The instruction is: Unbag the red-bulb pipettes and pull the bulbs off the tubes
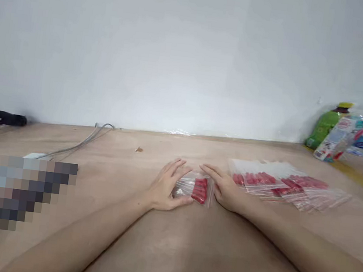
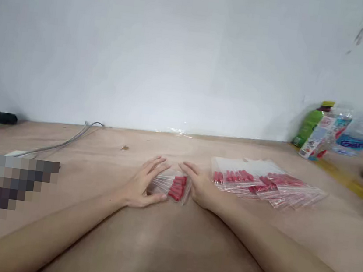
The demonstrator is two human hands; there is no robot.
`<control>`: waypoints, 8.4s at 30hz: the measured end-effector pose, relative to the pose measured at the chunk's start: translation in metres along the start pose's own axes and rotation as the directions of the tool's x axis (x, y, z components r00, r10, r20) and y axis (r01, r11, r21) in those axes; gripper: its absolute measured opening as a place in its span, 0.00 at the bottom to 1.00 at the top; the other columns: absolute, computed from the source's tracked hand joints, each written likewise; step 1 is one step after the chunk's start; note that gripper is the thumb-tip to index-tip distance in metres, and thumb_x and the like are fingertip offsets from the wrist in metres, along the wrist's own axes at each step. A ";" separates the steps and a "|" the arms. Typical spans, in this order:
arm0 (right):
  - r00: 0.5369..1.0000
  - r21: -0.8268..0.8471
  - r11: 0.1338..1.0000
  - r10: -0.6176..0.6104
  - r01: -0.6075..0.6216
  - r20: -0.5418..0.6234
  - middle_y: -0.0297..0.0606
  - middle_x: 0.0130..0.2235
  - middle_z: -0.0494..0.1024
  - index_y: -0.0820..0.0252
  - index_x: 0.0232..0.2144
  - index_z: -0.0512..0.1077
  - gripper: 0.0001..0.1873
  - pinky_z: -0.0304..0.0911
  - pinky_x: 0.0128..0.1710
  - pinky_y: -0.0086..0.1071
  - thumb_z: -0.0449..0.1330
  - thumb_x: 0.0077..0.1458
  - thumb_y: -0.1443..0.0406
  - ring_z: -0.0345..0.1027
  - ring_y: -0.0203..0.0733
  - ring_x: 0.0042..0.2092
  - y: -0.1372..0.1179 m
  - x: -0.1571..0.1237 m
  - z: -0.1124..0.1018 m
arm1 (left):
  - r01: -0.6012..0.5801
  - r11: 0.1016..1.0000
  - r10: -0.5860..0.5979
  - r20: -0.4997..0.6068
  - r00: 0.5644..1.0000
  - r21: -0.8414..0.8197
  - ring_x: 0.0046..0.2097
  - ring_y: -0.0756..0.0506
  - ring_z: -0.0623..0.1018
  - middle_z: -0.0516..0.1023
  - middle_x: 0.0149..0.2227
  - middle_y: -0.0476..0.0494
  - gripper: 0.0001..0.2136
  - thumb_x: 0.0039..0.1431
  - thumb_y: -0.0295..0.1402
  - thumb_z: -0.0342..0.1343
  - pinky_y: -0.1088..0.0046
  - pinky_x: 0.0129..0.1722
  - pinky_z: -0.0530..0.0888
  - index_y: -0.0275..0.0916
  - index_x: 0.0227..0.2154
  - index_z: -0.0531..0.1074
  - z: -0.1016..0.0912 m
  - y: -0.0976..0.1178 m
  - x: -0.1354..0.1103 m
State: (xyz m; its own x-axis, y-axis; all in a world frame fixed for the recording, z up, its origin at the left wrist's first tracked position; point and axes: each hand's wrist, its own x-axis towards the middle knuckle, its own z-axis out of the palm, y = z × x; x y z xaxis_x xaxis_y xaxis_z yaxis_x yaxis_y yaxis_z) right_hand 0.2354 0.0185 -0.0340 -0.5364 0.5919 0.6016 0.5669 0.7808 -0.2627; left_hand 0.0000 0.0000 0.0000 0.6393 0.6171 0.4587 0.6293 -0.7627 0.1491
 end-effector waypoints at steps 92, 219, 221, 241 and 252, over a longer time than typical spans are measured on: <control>0.991 0.219 0.974 -0.086 0.063 0.098 0.43 0.52 0.62 0.60 0.27 0.67 0.04 0.63 0.44 0.35 0.54 0.49 0.72 0.64 0.40 0.47 -0.033 0.008 -0.021 | 0.113 0.903 -0.253 -0.301 0.919 -0.416 0.40 0.48 0.74 0.74 0.35 0.44 0.07 0.58 0.33 0.48 0.70 0.43 0.70 0.37 0.31 0.70 0.016 0.011 0.030; 0.999 -0.282 0.958 0.043 -0.045 -0.014 0.39 0.40 0.74 0.56 0.42 0.70 0.15 0.49 0.46 0.40 0.53 0.49 0.68 0.64 0.42 0.42 -0.015 0.001 -0.031 | 0.120 0.993 -0.120 0.115 0.986 0.007 0.58 0.42 0.60 0.63 0.56 0.42 0.21 0.58 0.42 0.45 0.58 0.58 0.56 0.40 0.53 0.62 -0.021 -0.051 -0.001; 0.998 -0.289 0.955 0.047 -0.060 -0.052 0.39 0.38 0.74 0.57 0.39 0.71 0.12 0.49 0.45 0.40 0.53 0.51 0.66 0.63 0.42 0.40 -0.018 0.002 -0.029 | 0.122 0.992 -0.122 0.126 0.984 0.010 0.59 0.41 0.58 0.61 0.57 0.42 0.22 0.59 0.43 0.44 0.56 0.59 0.53 0.41 0.54 0.61 -0.021 -0.050 -0.001; 0.980 -0.032 0.985 0.172 -0.169 0.097 0.34 0.41 0.74 0.49 0.38 0.72 0.13 0.49 0.43 0.38 0.57 0.51 0.55 0.62 0.43 0.44 -0.057 0.033 0.009 | 0.127 0.992 -0.126 0.337 0.933 0.019 0.62 0.42 0.52 0.51 0.62 0.43 0.25 0.61 0.46 0.39 0.57 0.60 0.49 0.43 0.59 0.51 -0.019 -0.034 -0.010; 0.974 -0.100 0.972 0.217 -0.211 0.055 0.37 0.33 0.73 0.61 0.28 0.68 0.04 0.51 0.40 0.36 0.57 0.49 0.64 0.64 0.41 0.39 -0.067 0.040 0.014 | 0.112 0.994 -0.109 0.315 0.943 0.008 0.61 0.42 0.54 0.52 0.61 0.42 0.27 0.59 0.47 0.41 0.58 0.60 0.50 0.40 0.59 0.50 -0.019 -0.034 -0.010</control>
State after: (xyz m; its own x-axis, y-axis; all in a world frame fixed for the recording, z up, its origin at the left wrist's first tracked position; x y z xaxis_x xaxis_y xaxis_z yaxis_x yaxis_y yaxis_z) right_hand 0.1672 -0.0068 -0.0032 -0.4339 0.7576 0.4875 0.7272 0.6140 -0.3069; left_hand -0.0361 0.0157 0.0072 0.6732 0.7260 0.1404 0.7006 -0.6870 0.1927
